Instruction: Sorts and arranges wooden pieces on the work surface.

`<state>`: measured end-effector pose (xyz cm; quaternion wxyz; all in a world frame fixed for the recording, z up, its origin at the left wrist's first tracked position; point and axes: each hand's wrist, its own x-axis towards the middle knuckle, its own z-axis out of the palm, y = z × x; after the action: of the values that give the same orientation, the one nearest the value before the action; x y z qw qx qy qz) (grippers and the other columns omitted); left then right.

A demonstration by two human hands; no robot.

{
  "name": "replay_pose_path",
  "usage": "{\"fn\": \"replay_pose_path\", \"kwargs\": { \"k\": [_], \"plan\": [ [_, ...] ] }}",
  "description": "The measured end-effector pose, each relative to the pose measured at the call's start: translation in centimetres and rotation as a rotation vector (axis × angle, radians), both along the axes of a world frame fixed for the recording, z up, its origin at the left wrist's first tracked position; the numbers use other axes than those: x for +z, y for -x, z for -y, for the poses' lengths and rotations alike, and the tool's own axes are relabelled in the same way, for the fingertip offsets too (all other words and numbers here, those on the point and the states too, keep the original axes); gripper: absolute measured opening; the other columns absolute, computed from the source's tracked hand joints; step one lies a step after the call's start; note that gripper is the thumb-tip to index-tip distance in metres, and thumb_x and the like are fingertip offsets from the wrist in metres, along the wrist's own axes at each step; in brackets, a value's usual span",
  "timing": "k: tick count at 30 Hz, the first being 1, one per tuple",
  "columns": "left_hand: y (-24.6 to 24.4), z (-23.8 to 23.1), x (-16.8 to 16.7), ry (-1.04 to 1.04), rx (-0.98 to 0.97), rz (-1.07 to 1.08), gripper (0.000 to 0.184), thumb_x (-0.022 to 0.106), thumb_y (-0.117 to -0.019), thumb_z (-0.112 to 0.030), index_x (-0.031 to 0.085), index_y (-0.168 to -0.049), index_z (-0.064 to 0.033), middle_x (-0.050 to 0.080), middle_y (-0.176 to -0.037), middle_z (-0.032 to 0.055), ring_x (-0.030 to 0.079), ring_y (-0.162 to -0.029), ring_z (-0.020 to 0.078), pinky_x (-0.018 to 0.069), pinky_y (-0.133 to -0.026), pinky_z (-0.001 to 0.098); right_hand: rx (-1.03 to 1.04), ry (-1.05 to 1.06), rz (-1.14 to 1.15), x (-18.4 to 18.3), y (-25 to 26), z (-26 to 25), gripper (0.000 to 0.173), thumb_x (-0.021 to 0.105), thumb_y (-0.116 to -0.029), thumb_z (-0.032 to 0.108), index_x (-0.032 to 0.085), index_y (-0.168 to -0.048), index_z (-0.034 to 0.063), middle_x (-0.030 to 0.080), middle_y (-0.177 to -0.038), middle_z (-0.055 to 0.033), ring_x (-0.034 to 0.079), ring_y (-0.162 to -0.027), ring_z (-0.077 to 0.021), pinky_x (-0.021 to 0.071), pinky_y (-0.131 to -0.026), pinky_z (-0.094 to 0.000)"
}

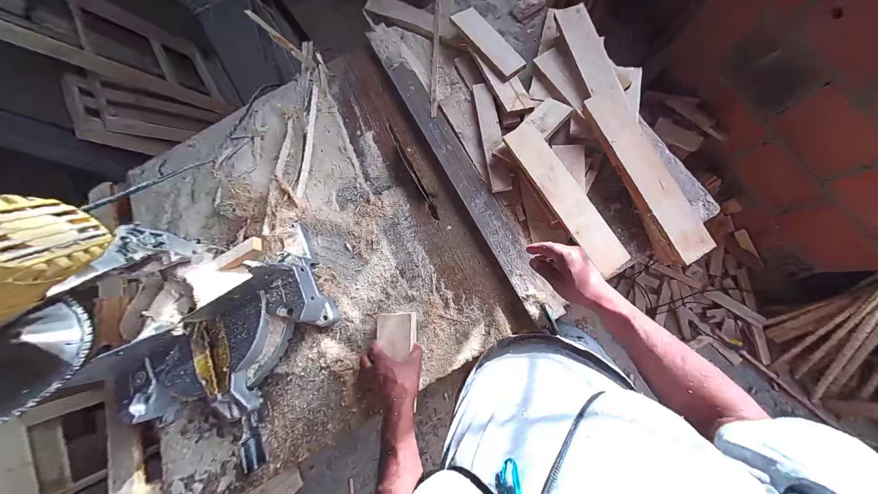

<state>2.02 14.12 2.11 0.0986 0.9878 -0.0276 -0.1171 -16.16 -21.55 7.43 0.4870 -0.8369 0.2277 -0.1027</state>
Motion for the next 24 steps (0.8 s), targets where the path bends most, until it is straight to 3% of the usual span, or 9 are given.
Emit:
{"fn": "replay_pose_path", "kwargs": {
  "k": [3,9,13,16,19,22,24],
  "plan": [
    [0.3,0.5,-0.5,-0.009,0.011,0.055,0.103,0.088,-0.0738,-0.052,0.044,-0.151,-0.0008,0.046,-0.148,0.0332,0.048,-0.135,0.0500,0.0409,-0.111,0.0641,-0.046,0.013,0.009,0.1,-0.9,2.4,0.035,0.055,-0.1042,0.028,0.069,-0.129,0.0080,0.075,-0.114,-0.0065,0.072,-0.098,-0.0112,0.0592,-0.091,-0.0331],
    [-0.4,0.8,-0.9,-0.050,0.047,0.029,0.103,0.088,-0.0723,-0.049,0.043,-0.151,0.0000,0.048,-0.145,0.0323,0.050,-0.133,0.0481,0.0411,-0.111,0.0625,-0.060,0.172,-0.004,-1.1,-1.8,4.9,0.033,0.053,-0.1038,0.030,0.071,-0.125,0.0111,0.075,-0.116,-0.0063,0.072,-0.105,-0.0167,0.0582,-0.095,-0.0405],
    [-0.2,1.0,-0.9,-0.074,0.043,0.038,0.103,0.086,-0.0735,-0.051,0.042,-0.151,-0.0003,0.049,-0.145,0.0316,0.049,-0.134,0.0480,0.0402,-0.112,0.0629,-0.270,0.216,-0.027,-1.5,-0.5,7.8,0.030,0.055,-0.1038,0.028,0.073,-0.120,0.0102,0.076,-0.107,-0.0064,0.073,-0.094,-0.0157,0.0601,-0.087,-0.0376],
    [0.0,1.0,-1.0,-0.093,0.033,0.045,0.102,0.086,-0.0738,-0.053,0.043,-0.151,-0.0009,0.050,-0.145,0.0307,0.050,-0.134,0.0471,0.0400,-0.112,0.0625,-0.448,0.220,-0.073,-1.7,0.1,11.0,0.028,0.056,-0.1029,0.026,0.074,-0.115,0.0078,0.076,-0.103,-0.0087,0.073,-0.091,-0.0184,0.0600,-0.086,-0.0419],
    [-0.1,1.0,-1.0,-0.089,0.035,0.052,0.101,0.086,-0.0738,-0.052,0.043,-0.150,-0.0009,0.052,-0.143,0.0302,0.051,-0.133,0.0464,0.0410,-0.111,0.0615,-0.583,0.001,-0.108,-1.6,-3.1,16.1,0.030,0.058,-0.1023,0.031,0.070,-0.119,0.0088,0.074,-0.103,-0.0098,0.071,-0.092,-0.0215,0.0577,-0.085,-0.0488],
    [-0.1,1.2,-1.0,-0.098,0.032,0.053,0.101,0.085,-0.0737,-0.053,0.044,-0.150,-0.0009,0.053,-0.143,0.0296,0.052,-0.132,0.0463,0.0421,-0.110,0.0617,-0.665,-0.356,-0.084,-2.9,-9.8,21.4,0.037,0.061,-0.0999,0.037,0.068,-0.116,0.0044,0.073,-0.095,-0.0100,0.073,-0.077,-0.0199,0.0635,-0.072,-0.0416],
    [0.0,1.1,-0.9,-0.104,0.036,0.045,0.100,0.085,-0.0742,-0.053,0.044,-0.150,-0.0012,0.052,-0.143,0.0302,0.052,-0.132,0.0467,0.0417,-0.110,0.0621,-0.726,-0.508,-0.195,-4.3,-14.0,23.5,0.043,0.064,-0.0953,0.042,0.065,-0.113,0.0024,0.069,-0.095,-0.0134,0.069,-0.078,-0.0248,0.0588,-0.070,-0.0454]
  ]
}}
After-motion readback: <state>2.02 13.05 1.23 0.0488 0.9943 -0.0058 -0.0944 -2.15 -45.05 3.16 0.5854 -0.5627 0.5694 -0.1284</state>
